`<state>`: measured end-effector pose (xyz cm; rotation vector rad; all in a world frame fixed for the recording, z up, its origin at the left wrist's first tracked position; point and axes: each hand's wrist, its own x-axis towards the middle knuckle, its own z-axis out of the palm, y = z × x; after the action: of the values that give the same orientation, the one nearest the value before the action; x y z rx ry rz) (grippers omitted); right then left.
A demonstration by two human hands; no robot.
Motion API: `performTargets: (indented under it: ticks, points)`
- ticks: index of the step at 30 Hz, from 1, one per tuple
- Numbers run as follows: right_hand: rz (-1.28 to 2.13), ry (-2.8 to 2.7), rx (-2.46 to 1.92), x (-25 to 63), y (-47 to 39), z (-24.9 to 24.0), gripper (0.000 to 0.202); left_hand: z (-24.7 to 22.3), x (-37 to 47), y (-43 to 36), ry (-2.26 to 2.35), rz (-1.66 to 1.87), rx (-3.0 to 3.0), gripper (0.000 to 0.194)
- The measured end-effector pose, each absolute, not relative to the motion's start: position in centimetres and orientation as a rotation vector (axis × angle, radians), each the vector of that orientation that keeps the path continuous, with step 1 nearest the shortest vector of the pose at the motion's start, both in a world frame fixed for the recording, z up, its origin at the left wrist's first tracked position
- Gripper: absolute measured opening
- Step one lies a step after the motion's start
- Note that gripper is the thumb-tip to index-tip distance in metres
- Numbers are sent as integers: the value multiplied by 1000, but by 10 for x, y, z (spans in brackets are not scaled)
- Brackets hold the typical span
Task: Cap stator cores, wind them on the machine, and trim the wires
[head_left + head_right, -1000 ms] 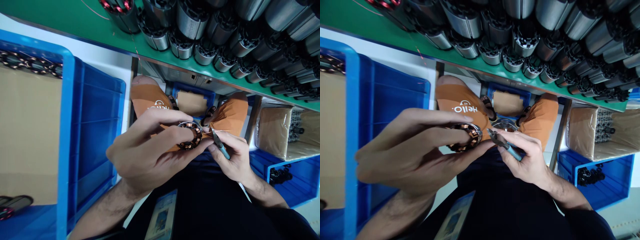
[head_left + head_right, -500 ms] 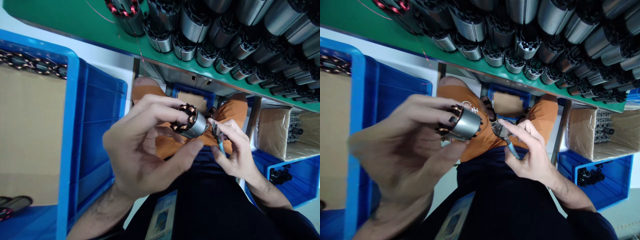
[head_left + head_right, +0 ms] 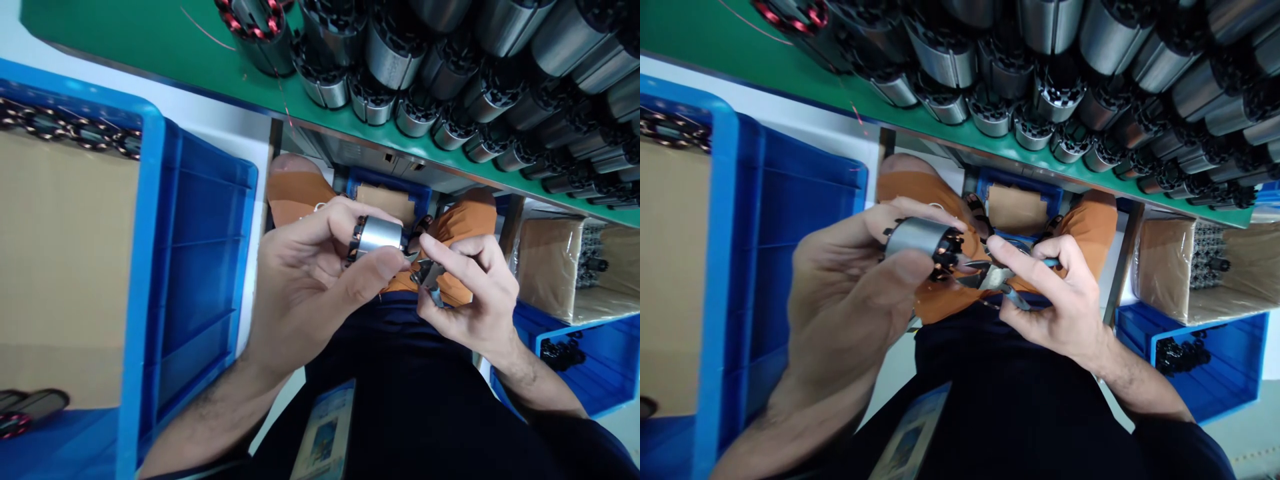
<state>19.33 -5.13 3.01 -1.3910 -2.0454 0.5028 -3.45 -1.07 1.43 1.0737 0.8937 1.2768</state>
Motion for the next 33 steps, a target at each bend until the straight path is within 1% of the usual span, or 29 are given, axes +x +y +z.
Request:
performTargets:
  ticks: [5,7,12,19,23,26,29,33]
  points:
    - [505,-2047,-1387,190,-49,32,62,14,-30,-9,854,1262,1092,42]
    - [544,-2024,-1391,190,-49,32,65,13,-29,-9,827,1262,1082,40]
    - [781,-1954,-1357,195,-49,31,76,14,-27,-12,768,1247,984,31]
    - [874,-1881,-1285,195,-48,30,84,15,-24,-11,751,1219,953,33]
    - [855,-1872,-1307,194,-50,27,77,14,-21,-10,757,1233,984,30]
    - [851,-1882,-1344,197,-52,25,70,15,-20,-9,769,1229,1015,33]
    - [890,-1874,-1346,199,-54,24,68,14,-19,-11,795,1227,1017,35]
    - [1049,-1809,-1349,200,-55,23,66,7,-15,-13,778,1241,896,26]
